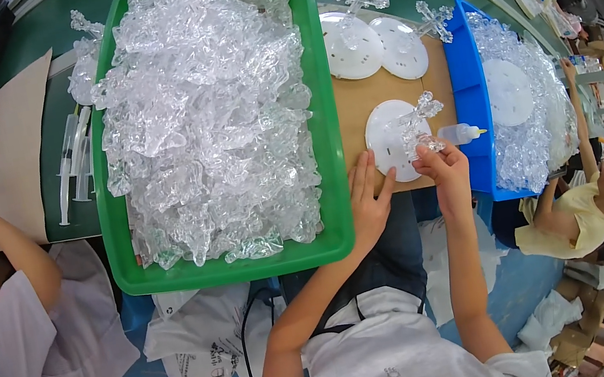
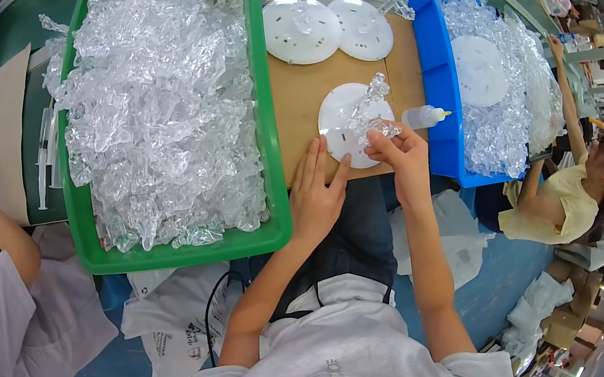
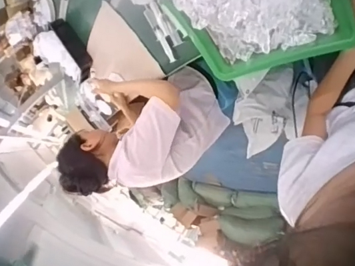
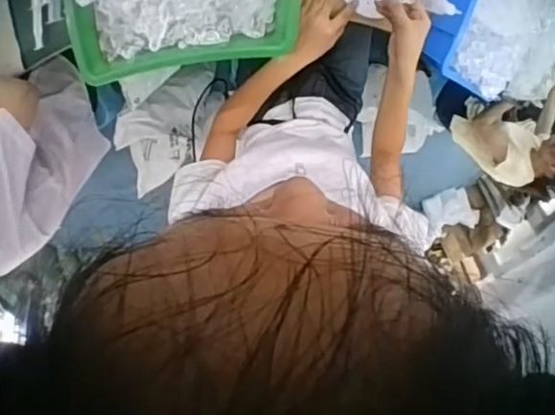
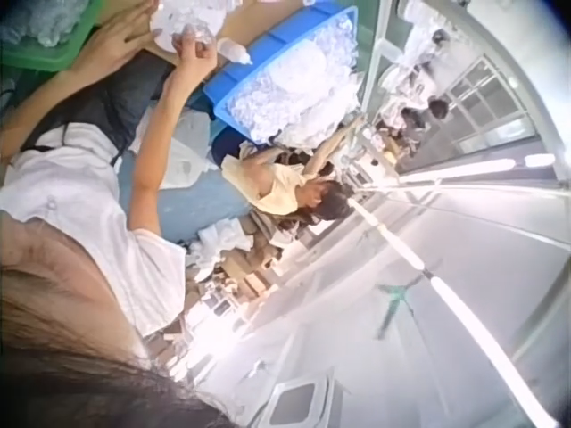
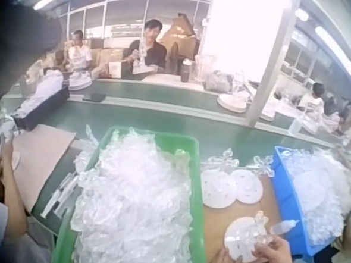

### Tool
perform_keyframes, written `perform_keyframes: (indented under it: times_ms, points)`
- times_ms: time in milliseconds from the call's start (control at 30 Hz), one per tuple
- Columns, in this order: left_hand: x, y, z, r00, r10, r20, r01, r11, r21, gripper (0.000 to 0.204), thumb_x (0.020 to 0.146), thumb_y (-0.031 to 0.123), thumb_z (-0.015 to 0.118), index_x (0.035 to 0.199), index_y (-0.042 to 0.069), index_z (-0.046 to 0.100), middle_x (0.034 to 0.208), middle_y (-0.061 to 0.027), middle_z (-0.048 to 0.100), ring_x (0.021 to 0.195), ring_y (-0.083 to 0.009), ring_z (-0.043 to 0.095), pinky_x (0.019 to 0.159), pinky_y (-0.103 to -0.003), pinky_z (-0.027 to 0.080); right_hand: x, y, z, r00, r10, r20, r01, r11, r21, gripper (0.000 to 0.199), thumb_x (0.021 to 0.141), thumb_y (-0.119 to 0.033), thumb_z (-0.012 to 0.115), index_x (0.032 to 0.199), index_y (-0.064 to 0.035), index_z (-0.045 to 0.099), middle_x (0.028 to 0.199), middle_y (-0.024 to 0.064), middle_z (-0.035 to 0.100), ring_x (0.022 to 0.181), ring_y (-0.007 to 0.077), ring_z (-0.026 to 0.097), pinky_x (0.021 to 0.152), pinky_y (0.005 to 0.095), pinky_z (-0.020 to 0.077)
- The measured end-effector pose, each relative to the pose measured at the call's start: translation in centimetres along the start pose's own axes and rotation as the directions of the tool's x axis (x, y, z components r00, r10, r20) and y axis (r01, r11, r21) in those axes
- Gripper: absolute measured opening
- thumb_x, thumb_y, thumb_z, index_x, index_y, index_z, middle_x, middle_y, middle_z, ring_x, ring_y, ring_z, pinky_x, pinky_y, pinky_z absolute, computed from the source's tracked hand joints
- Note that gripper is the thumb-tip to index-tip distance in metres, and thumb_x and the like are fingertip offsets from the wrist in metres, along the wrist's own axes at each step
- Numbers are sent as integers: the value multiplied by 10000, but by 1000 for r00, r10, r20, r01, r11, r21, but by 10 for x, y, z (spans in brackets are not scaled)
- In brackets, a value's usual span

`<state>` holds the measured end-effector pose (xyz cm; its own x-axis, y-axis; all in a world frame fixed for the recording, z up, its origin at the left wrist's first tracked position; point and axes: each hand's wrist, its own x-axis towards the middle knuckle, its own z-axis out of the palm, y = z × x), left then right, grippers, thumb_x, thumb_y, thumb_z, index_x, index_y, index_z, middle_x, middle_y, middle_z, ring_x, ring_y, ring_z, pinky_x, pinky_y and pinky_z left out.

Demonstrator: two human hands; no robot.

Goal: Apply glue to circular bases and attach decorative acrylic crystal pieces to assemble light fixtures on a factory line.

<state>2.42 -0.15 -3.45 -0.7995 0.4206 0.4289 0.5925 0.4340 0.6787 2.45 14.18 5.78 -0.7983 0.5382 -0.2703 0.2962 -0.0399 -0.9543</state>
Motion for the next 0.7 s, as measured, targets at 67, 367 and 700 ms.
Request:
perform_keyframes:
  times_ms: [67, 367, 700]
  points:
    - [0, -1, 1, 1000, -2, -5, 2, 1000, -6, 515, 756, 68, 650, 1262, 120, 568, 1411, -245, 369, 1327, -382, 350, 1043, -468, 355, 2, 4, 1, 1000, 15, 7, -15, 1000, -15, 294, 812, -132, 710, 1043, 26, 620, 871, 82, 666, 694, 116, 638, 645, 218, 519]
    - [-1, -1, 3, 1000, 18, -7, -18, 1000, 14, 520, 763, 76, 643, 1275, 115, 557, 1410, -249, 371, 1328, -380, 351, 1050, -466, 345, 4, 15, 3, 1000, -13, 26, 17, 987, -161, 280, 807, -150, 728, 1008, 18, 630, 838, 61, 673, 692, 112, 642, 626, 204, 502]
    - [-3, -3, 3, 1000, 12, -13, -11, 999, 39, 510, 772, 95, 644, 1275, 123, 562, 1421, -239, 364, 1335, -360, 345, 1063, -452, 330, -7, -1, 33, 941, -320, 115, 301, 629, -717, 291, 791, -165, 717, 968, 36, 604, 726, 149, 665, 644, 212, 676, 599, 292, 517]
